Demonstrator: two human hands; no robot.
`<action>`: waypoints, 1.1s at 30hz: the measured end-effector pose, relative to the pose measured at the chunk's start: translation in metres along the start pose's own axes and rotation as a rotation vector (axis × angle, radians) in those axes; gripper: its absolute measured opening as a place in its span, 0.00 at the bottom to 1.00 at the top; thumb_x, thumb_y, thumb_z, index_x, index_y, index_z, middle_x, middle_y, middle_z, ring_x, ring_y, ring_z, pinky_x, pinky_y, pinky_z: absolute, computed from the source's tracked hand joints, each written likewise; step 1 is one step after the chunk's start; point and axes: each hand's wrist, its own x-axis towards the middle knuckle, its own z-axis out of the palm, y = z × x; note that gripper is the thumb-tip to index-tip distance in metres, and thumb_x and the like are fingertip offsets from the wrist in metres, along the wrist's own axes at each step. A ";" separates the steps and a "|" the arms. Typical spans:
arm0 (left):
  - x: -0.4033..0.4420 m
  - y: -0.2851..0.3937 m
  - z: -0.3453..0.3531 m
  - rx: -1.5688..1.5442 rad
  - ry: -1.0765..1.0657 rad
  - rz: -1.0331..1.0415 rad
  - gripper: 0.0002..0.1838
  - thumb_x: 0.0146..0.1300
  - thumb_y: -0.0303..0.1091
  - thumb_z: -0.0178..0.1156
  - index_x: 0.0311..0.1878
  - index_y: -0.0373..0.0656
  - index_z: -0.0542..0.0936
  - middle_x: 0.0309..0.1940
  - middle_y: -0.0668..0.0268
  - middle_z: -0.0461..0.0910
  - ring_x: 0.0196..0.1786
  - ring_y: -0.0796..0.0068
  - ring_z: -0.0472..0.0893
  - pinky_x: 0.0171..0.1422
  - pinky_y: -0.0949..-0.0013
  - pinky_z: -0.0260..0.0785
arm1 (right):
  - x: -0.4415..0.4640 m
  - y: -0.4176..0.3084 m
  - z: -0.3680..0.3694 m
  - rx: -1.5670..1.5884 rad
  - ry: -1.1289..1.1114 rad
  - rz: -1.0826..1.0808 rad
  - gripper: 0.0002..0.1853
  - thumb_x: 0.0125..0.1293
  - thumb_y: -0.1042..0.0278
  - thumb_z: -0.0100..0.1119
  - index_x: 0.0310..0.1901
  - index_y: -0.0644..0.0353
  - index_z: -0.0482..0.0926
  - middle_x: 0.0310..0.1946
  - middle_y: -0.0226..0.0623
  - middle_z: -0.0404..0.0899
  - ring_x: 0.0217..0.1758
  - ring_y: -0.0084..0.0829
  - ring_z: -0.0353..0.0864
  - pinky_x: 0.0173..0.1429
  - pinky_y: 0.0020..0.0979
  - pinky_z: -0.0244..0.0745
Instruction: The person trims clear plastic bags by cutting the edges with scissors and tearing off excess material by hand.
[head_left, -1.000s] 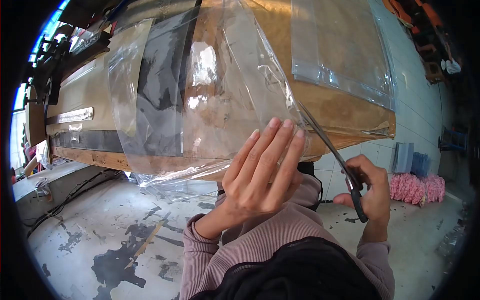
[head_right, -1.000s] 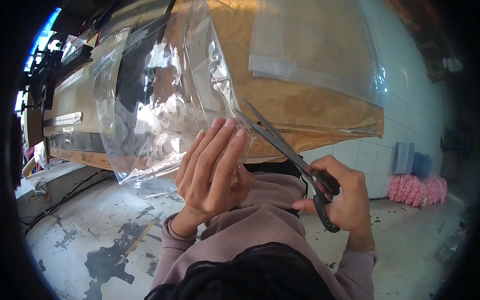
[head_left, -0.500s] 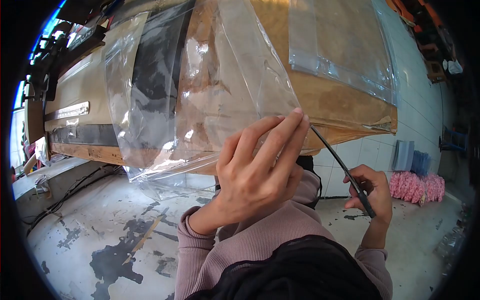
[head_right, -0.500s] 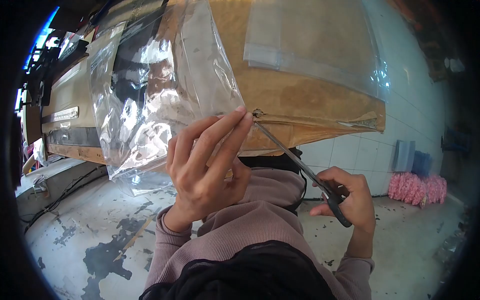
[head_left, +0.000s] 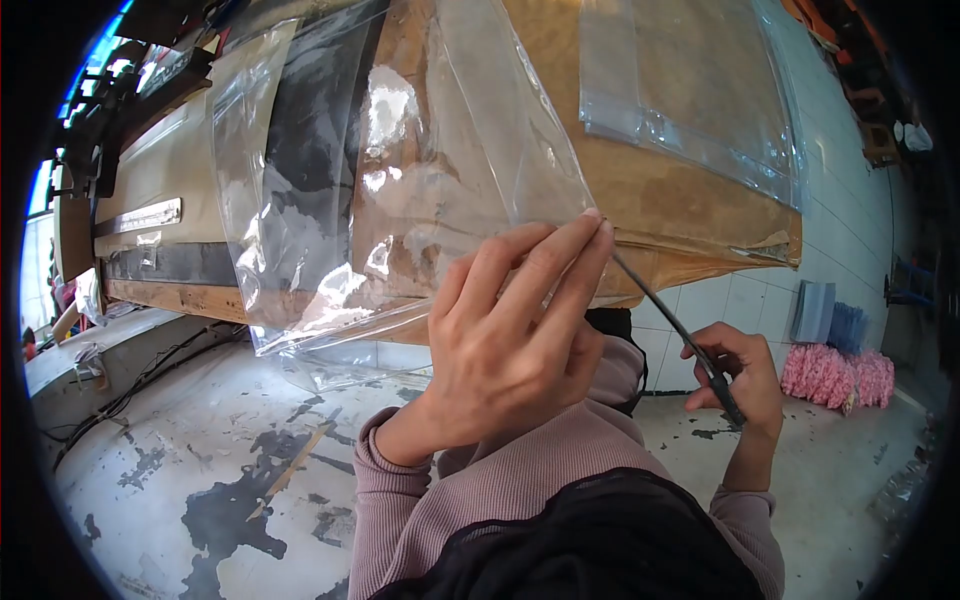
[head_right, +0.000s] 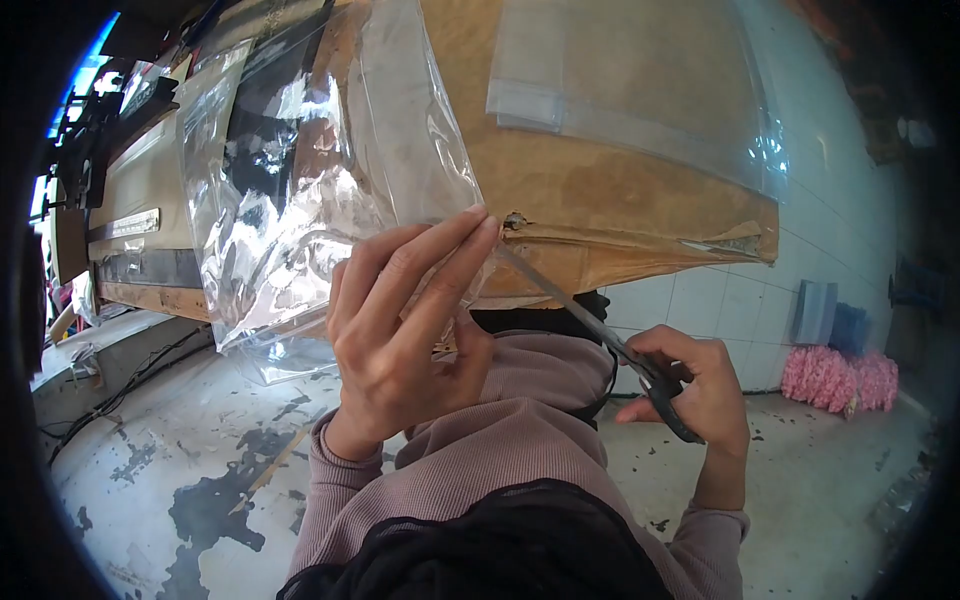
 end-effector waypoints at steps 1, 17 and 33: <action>0.001 0.000 0.000 -0.005 -0.003 -0.001 0.33 0.28 0.23 0.54 0.48 0.40 0.82 0.46 0.64 0.81 0.43 0.66 0.78 0.45 0.67 0.69 | 0.001 0.001 0.001 -0.001 0.000 -0.024 0.28 0.32 0.66 0.82 0.38 0.62 0.78 0.25 0.26 0.75 0.23 0.13 0.65 0.27 0.19 0.60; 0.003 -0.002 -0.005 -0.046 -0.045 0.005 0.32 0.29 0.24 0.55 0.48 0.37 0.81 0.47 0.61 0.79 0.43 0.64 0.77 0.45 0.65 0.71 | 0.006 0.006 0.001 0.093 -0.037 0.035 0.31 0.28 0.64 0.83 0.37 0.63 0.77 0.26 0.26 0.74 0.22 0.14 0.66 0.25 0.19 0.60; 0.009 -0.001 -0.005 -0.073 -0.035 -0.034 0.32 0.29 0.21 0.54 0.47 0.37 0.82 0.46 0.60 0.81 0.42 0.62 0.78 0.47 0.65 0.74 | 0.008 0.010 0.008 0.137 -0.087 0.012 0.32 0.30 0.61 0.82 0.40 0.65 0.79 0.30 0.28 0.79 0.26 0.15 0.71 0.28 0.18 0.66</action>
